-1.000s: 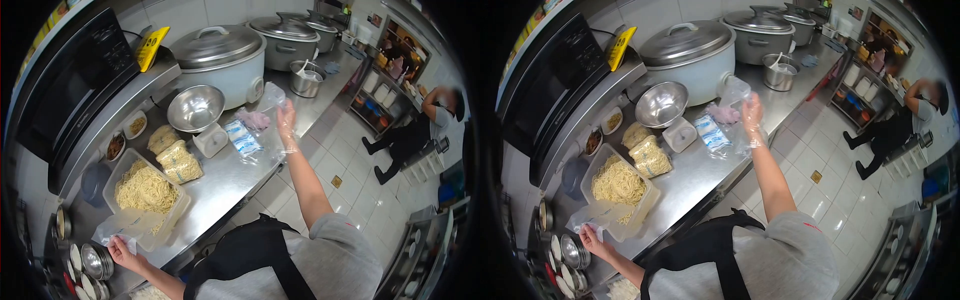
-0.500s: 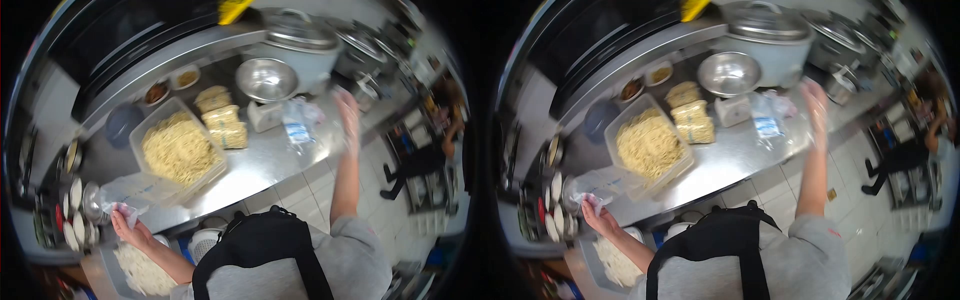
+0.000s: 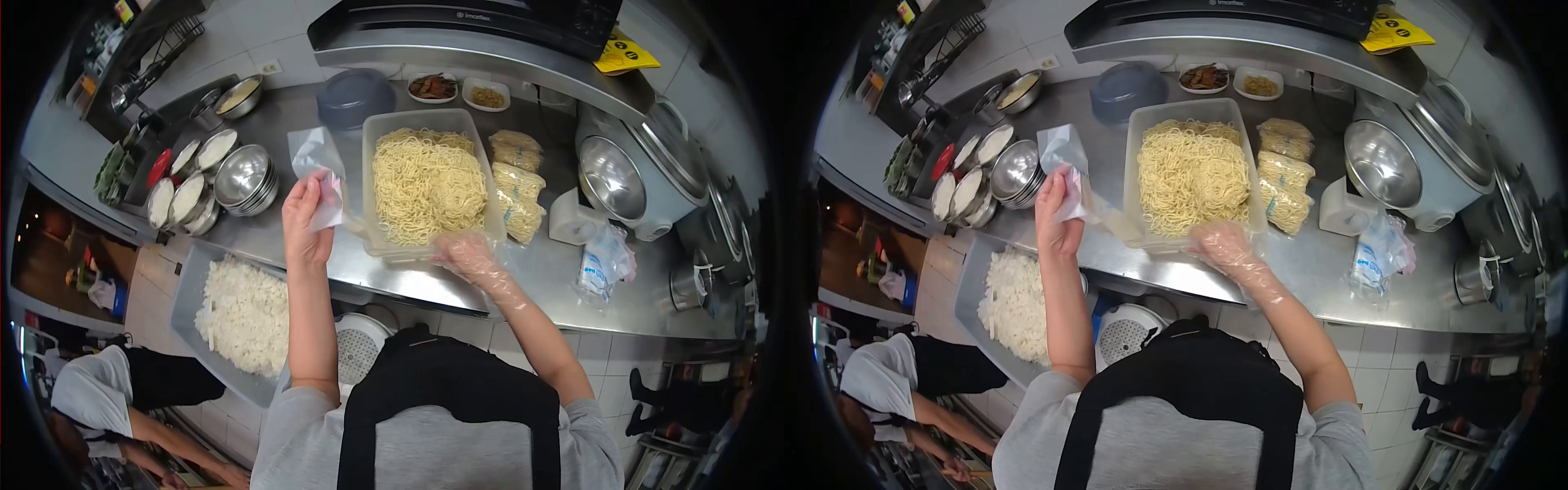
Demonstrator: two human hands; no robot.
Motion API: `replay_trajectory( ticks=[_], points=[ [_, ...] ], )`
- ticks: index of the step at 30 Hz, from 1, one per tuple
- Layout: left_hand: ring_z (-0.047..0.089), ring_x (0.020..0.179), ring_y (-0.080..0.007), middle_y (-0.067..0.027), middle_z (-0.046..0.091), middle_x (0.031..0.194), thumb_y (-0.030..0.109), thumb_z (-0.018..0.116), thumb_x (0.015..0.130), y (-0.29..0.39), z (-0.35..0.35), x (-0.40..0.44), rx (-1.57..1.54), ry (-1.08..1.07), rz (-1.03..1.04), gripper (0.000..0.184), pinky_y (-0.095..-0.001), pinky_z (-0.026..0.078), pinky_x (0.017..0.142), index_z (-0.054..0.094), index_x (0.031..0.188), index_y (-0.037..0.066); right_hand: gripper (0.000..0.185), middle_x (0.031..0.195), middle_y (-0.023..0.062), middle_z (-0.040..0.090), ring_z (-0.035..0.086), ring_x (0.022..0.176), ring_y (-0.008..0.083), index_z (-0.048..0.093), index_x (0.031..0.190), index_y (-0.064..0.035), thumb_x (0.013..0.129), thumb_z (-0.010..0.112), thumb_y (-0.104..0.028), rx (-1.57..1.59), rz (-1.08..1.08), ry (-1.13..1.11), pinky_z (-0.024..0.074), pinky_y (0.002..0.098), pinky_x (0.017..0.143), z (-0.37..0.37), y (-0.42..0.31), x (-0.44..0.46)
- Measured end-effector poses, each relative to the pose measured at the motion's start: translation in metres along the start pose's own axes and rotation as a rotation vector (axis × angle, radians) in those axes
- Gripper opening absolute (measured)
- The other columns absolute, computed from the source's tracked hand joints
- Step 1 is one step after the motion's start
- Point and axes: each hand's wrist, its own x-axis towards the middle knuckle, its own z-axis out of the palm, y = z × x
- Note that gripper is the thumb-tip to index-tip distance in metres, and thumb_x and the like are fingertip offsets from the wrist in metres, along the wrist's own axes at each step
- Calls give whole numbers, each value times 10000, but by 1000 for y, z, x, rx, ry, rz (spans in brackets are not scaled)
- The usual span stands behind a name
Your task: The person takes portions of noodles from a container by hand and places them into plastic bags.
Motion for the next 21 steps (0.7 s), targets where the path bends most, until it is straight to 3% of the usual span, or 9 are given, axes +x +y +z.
replay_trajectory(
  ticks=[2,4,7,9,10,12,18,20,21],
  points=[
    [589,826,-136,-83,614,943,158,559,861,2,2,-3,-126,-22,-76,231,-238,460,748,572,1012,-16,276,698,103,591,590,716,296,549,722,-72,755,588,-342,-60,-34,114,448,407,637,3,8,-6],
    [589,856,-146,-96,609,970,195,549,868,5,6,-4,-102,-53,-207,253,-251,468,763,572,1004,-17,309,817,107,612,594,797,273,587,853,-65,775,586,-364,-27,-11,-5,464,391,682,-8,15,-10],
    [579,914,-158,-102,600,1022,162,522,876,9,32,-12,64,-162,-220,225,-279,480,776,578,1015,-6,378,962,115,611,588,895,236,585,1003,-60,803,585,-381,401,-174,219,470,359,737,-26,20,-8],
    [570,946,-168,-106,581,1081,133,544,855,-17,52,-23,218,-313,-202,214,-282,484,782,583,1031,18,431,1068,130,578,557,986,211,529,1125,-30,826,590,-335,1635,-27,157,461,317,810,-77,-18,-9],
    [566,960,-173,-109,570,1109,121,569,837,-36,64,-29,268,-407,-186,224,-279,483,792,585,1040,28,431,1068,130,578,557,986,211,529,1125,-30,826,590,-335,1631,-16,171,461,317,810,-78,-22,-11],
    [565,961,-174,-113,553,1141,71,569,815,-62,101,-45,607,-667,223,241,-275,488,768,586,1052,32,406,1025,148,584,558,979,209,509,1132,-3,832,594,-264,1396,178,453,460,309,820,-82,-24,-14],
    [491,1079,-189,-117,454,1257,56,564,795,-71,85,-35,701,-497,225,393,-301,434,856,517,1185,59,229,790,120,608,607,618,180,532,939,6,843,564,-199,1485,463,804,516,284,513,-99,20,-100],
    [440,1136,-186,-80,383,1328,78,589,796,-94,99,-36,441,-354,-143,514,-335,392,904,404,1275,96,203,749,122,609,601,570,179,532,912,6,845,556,-183,1459,558,963,511,286,476,-108,20,-127],
    [440,1136,-186,-80,383,1328,78,589,796,-107,111,-40,395,-428,-162,514,-335,392,904,404,1275,96,206,749,127,609,604,579,183,535,911,8,840,560,-184,1491,496,953,512,287,477,-108,23,-140]
  ],
)
